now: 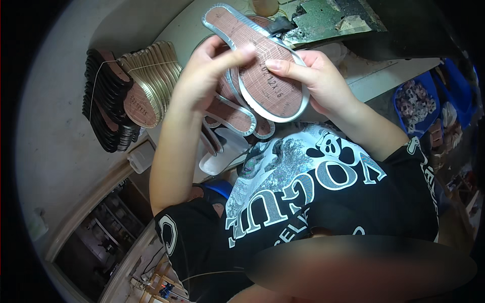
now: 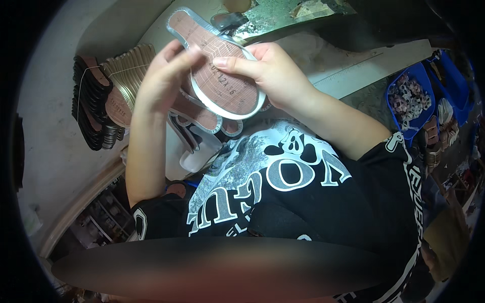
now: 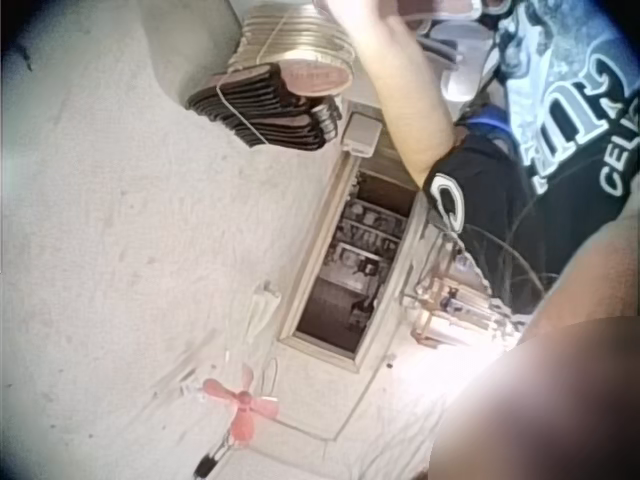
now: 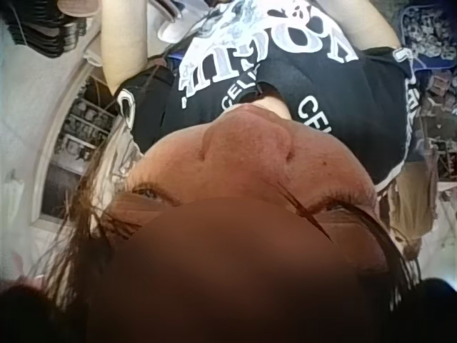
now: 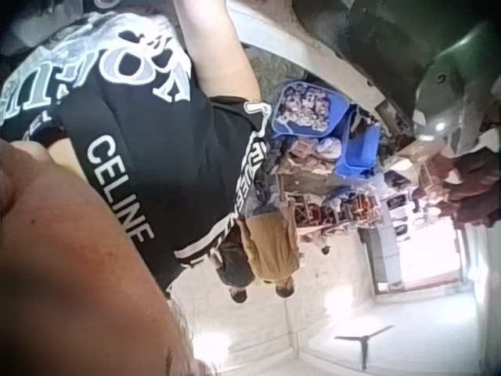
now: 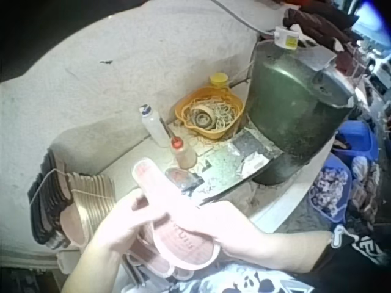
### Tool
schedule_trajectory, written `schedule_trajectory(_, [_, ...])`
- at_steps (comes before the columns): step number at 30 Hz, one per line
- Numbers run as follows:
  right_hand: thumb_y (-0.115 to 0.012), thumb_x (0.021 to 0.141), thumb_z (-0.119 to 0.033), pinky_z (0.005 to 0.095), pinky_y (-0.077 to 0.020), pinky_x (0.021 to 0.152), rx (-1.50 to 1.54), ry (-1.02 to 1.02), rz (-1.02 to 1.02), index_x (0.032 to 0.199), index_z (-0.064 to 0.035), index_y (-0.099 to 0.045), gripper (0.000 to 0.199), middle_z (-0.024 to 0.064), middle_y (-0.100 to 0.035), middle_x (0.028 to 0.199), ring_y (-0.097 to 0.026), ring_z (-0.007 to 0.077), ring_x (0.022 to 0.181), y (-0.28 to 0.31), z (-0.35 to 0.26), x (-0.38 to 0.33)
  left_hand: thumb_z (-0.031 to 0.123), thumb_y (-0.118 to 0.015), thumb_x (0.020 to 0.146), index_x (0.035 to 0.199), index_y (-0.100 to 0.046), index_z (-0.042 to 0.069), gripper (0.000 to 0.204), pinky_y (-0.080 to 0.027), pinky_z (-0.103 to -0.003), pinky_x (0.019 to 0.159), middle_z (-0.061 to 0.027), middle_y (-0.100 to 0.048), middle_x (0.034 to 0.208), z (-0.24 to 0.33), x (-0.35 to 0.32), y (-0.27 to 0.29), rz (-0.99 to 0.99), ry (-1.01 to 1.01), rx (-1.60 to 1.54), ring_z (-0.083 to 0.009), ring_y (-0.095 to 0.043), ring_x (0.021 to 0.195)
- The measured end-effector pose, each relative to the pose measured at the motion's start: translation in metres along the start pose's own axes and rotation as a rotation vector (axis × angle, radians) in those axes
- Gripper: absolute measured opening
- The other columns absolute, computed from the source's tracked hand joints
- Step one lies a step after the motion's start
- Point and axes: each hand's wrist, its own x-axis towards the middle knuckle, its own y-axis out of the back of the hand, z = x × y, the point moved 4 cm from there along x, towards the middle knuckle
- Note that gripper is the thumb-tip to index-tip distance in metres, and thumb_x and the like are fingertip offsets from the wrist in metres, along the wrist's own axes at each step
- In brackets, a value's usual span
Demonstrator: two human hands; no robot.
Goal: Inspecting shoe soles and organizing them by pairs.
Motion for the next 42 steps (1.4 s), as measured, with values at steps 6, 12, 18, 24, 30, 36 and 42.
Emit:
schedule_trajectory(6, [-0.066, 0.087, -0.022, 0.0231, -0.0532, 0.068, 0.076, -0.031, 0.086, 0.103, 0.0049, -0.062, 0.032, 0.0087, -0.068, 0.088, -0.065, 0.0106, 0.075, -0.006, 0.005, -0.01, 0.019, -0.08, 0.072, 0.107, -0.057, -0.006, 0.049, -0.049, -0.03, 0.082, -0.0145, -0.064, 0.1, -0.009, -0.001, 0.0, -0.001, 0.034, -0.1, -0.0181, -0.063, 0.086])
schedule_trajectory(12, [-0.065, 0.086, -0.02, 0.02, -0.0521, 0.053, -0.203, -0.27, -0.081, 0.097, 0.0055, -0.061, 0.028, 0.0117, -0.067, 0.079, -0.066, 0.0132, 0.065, -0.011, 0.014, -0.031, 0.021, -0.081, 0.071, 0.105, -0.058, -0.006, 0.049, -0.05, -0.03, 0.08, -0.014, -0.065, 0.095, -0.004, -0.002, 0.003, 0.031, 0.07, -0.064, -0.0183, -0.063, 0.082])
schedule_trajectory(18, [-0.062, 0.088, -0.022, 0.0225, -0.0535, 0.057, -0.043, -0.172, -0.023, 0.098, 0.0056, -0.061, 0.03, 0.0148, -0.066, 0.078, -0.067, 0.0158, 0.064, -0.017, 0.011, -0.023, 0.024, -0.08, 0.068, 0.135, -0.036, -0.009, 0.087, -0.033, -0.035, 0.105, -0.0241, -0.044, 0.133, 0.016, 0.022, 0.033, 0.214, -0.335, 0.676, -0.0299, -0.041, 0.127])
schedule_trajectory(24, [-0.062, 0.089, -0.026, 0.0228, -0.0534, 0.057, -0.026, -0.099, 0.022, 0.097, 0.0044, -0.063, 0.031, 0.014, -0.066, 0.077, -0.067, 0.0161, 0.064, -0.019, 0.007, -0.017, 0.024, -0.075, 0.075, 0.119, -0.056, 0.004, 0.053, -0.039, -0.03, 0.096, -0.0068, -0.059, 0.112, 0.038, 0.043, 0.02, -0.497, -0.112, 0.585, -0.0168, -0.051, 0.11])
schedule_trajectory(30, [-0.06, 0.091, -0.031, 0.0215, -0.053, 0.057, -0.09, 0.043, 0.137, 0.092, 0.0053, -0.065, 0.037, 0.0151, -0.068, 0.079, -0.068, 0.0159, 0.065, -0.019, 0.004, -0.016, 0.029, -0.072, 0.079, 0.107, -0.058, 0.004, 0.04, -0.042, -0.028, 0.087, -0.0028, -0.059, 0.098, 0.032, 0.036, 0.031, -0.408, -0.103, 0.68, -0.0128, -0.053, 0.096])
schedule_trajectory(36, [-0.058, 0.092, -0.032, 0.0224, -0.0544, 0.059, -0.102, -0.006, 0.131, 0.091, 0.0074, -0.065, 0.04, 0.0169, -0.068, 0.081, -0.069, 0.0184, 0.069, -0.018, -0.002, -0.014, 0.029, -0.07, 0.083, 0.106, -0.057, 0.003, 0.037, -0.043, -0.024, 0.078, -0.0012, -0.058, 0.093, 0.024, 0.022, 0.035, -0.274, -0.096, 0.641, -0.0098, -0.053, 0.089])
schedule_trajectory(42, [-0.057, 0.093, -0.034, 0.0242, -0.056, 0.061, -0.093, -0.025, 0.101, 0.093, 0.0089, -0.064, 0.043, 0.0176, -0.068, 0.084, -0.069, 0.0202, 0.072, -0.013, -0.004, -0.006, 0.028, -0.066, 0.087, 0.102, -0.055, 0.002, 0.033, -0.044, -0.021, 0.07, -0.0009, -0.057, 0.086, 0.019, 0.006, 0.034, -0.23, 0.012, 0.557, -0.0075, -0.053, 0.078])
